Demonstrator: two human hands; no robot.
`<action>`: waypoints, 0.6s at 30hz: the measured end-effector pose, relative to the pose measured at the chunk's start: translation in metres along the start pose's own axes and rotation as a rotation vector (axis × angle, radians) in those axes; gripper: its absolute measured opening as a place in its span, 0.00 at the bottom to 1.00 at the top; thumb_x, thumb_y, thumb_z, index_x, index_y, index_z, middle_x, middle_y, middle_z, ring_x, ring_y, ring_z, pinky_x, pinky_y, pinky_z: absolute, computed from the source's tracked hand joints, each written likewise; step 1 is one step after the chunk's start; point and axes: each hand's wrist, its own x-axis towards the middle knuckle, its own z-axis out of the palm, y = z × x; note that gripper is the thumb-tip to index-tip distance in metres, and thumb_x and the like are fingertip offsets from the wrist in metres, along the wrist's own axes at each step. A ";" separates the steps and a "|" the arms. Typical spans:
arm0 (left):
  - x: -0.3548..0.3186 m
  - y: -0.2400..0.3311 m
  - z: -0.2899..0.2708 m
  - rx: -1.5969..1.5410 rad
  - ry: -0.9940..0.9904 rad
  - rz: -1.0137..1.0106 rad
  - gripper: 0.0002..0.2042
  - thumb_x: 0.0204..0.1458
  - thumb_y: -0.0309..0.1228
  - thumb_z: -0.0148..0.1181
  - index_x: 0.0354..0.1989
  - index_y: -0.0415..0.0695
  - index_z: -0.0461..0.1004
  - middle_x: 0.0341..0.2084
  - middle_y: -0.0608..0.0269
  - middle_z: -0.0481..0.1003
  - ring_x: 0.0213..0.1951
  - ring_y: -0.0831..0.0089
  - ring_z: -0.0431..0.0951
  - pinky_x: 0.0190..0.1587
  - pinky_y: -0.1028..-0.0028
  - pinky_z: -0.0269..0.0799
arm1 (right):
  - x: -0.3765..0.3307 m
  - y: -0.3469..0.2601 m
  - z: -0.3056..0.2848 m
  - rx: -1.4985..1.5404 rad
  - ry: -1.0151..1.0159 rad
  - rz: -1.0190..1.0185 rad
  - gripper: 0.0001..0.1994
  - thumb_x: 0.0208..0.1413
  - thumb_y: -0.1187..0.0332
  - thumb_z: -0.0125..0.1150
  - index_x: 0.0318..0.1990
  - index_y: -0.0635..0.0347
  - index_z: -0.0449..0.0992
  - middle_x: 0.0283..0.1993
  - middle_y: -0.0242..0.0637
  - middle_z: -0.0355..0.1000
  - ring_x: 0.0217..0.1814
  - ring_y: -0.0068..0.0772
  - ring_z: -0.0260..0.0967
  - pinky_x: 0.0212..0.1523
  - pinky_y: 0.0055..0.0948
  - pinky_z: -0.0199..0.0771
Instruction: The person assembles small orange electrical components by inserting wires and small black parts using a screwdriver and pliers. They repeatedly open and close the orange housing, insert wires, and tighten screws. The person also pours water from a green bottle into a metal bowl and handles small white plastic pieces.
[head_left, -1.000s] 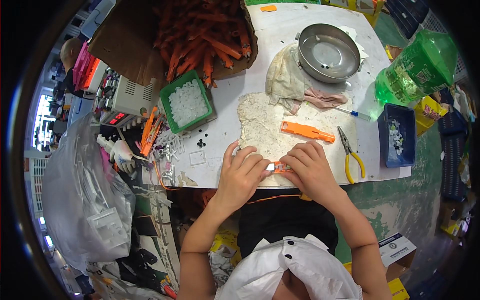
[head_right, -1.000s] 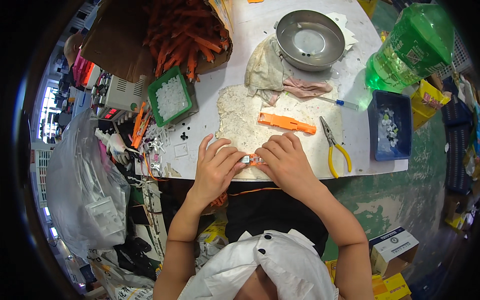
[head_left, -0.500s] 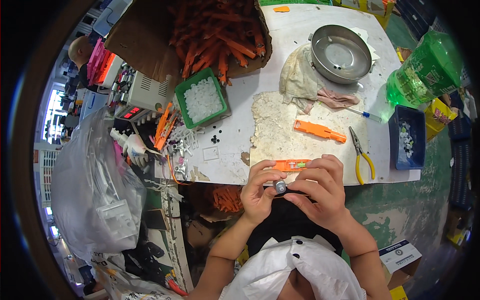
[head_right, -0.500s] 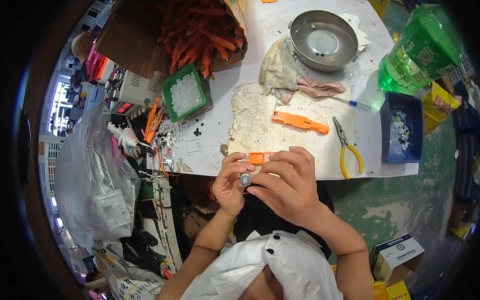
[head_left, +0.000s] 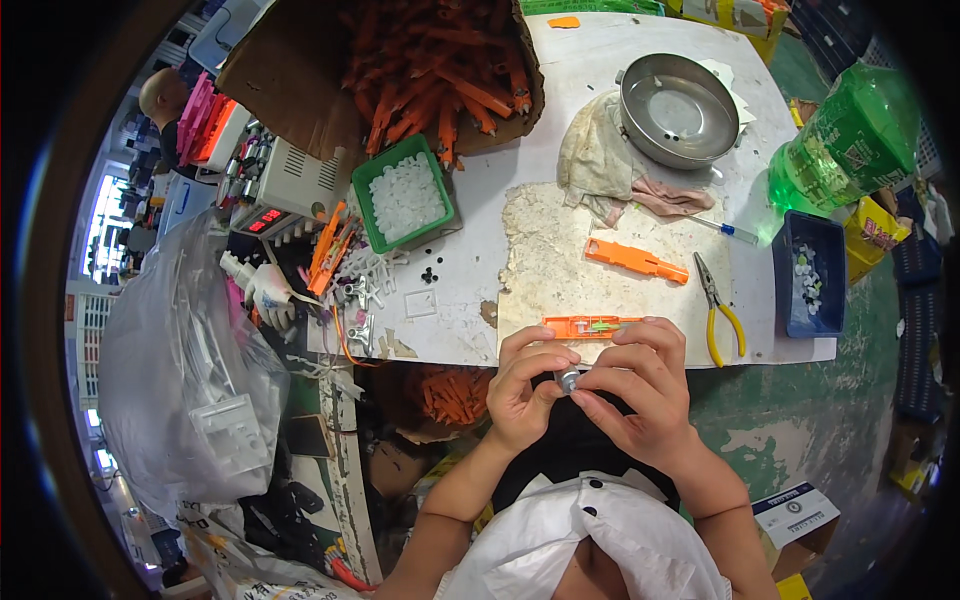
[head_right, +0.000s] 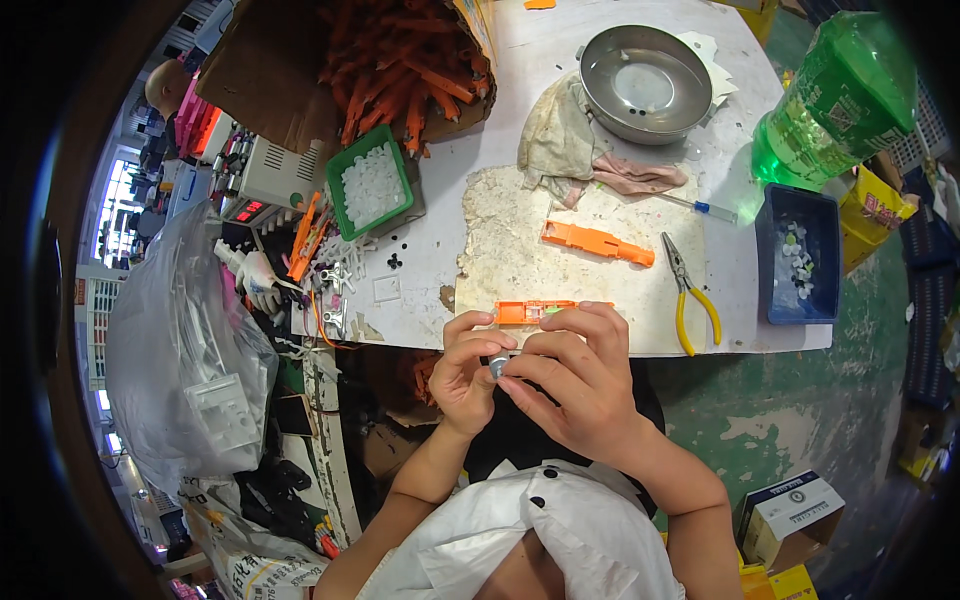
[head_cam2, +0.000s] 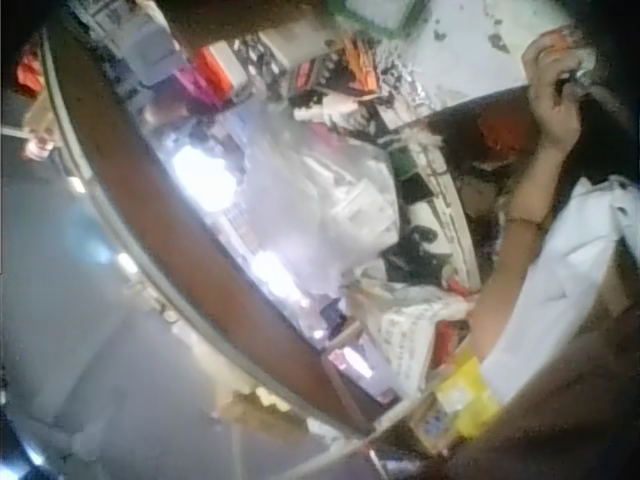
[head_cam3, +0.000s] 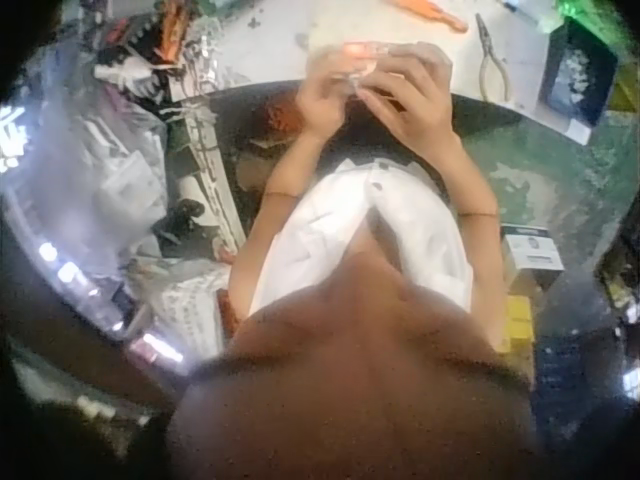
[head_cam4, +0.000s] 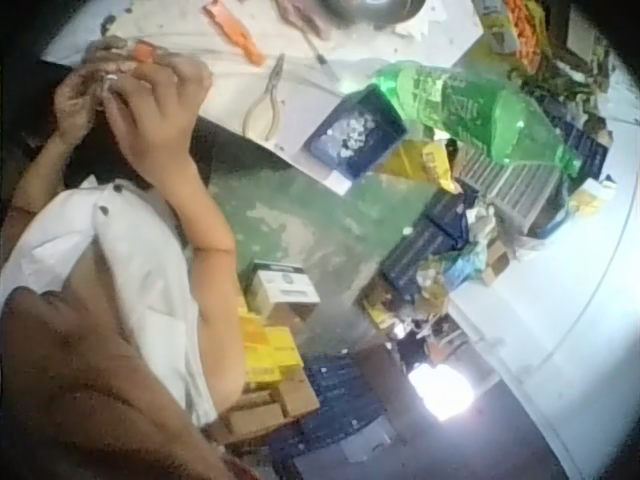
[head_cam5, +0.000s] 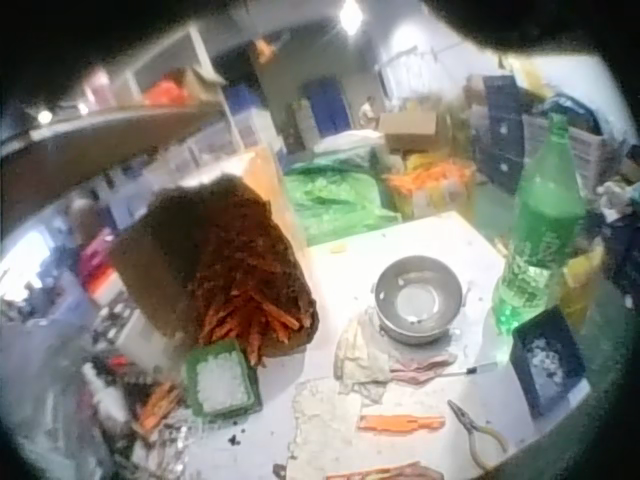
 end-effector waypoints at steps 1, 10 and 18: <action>0.001 0.001 -0.001 0.041 -0.010 0.018 0.15 0.55 0.42 0.57 0.40 0.42 0.72 0.33 0.60 0.78 0.51 0.63 0.65 0.55 0.64 0.60 | -0.001 0.000 0.000 -0.002 -0.004 0.002 0.12 0.37 0.68 0.71 0.32 0.52 0.77 0.36 0.27 0.69 0.46 0.34 0.64 0.51 0.41 0.60; 0.008 0.009 -0.017 0.282 -0.167 0.122 0.14 0.52 0.39 0.58 0.38 0.41 0.76 0.33 0.63 0.77 0.44 0.62 0.70 0.51 0.62 0.64 | -0.009 0.005 0.000 0.039 -0.034 0.021 0.12 0.37 0.69 0.71 0.31 0.53 0.76 0.36 0.28 0.69 0.46 0.35 0.64 0.51 0.42 0.61; 0.026 0.016 -0.026 0.653 -0.248 0.199 0.11 0.46 0.32 0.62 0.38 0.43 0.76 0.37 0.64 0.75 0.46 0.60 0.69 0.54 0.57 0.59 | -0.018 0.016 0.004 0.019 -0.024 0.163 0.11 0.37 0.70 0.71 0.32 0.56 0.76 0.35 0.31 0.70 0.45 0.37 0.64 0.48 0.37 0.61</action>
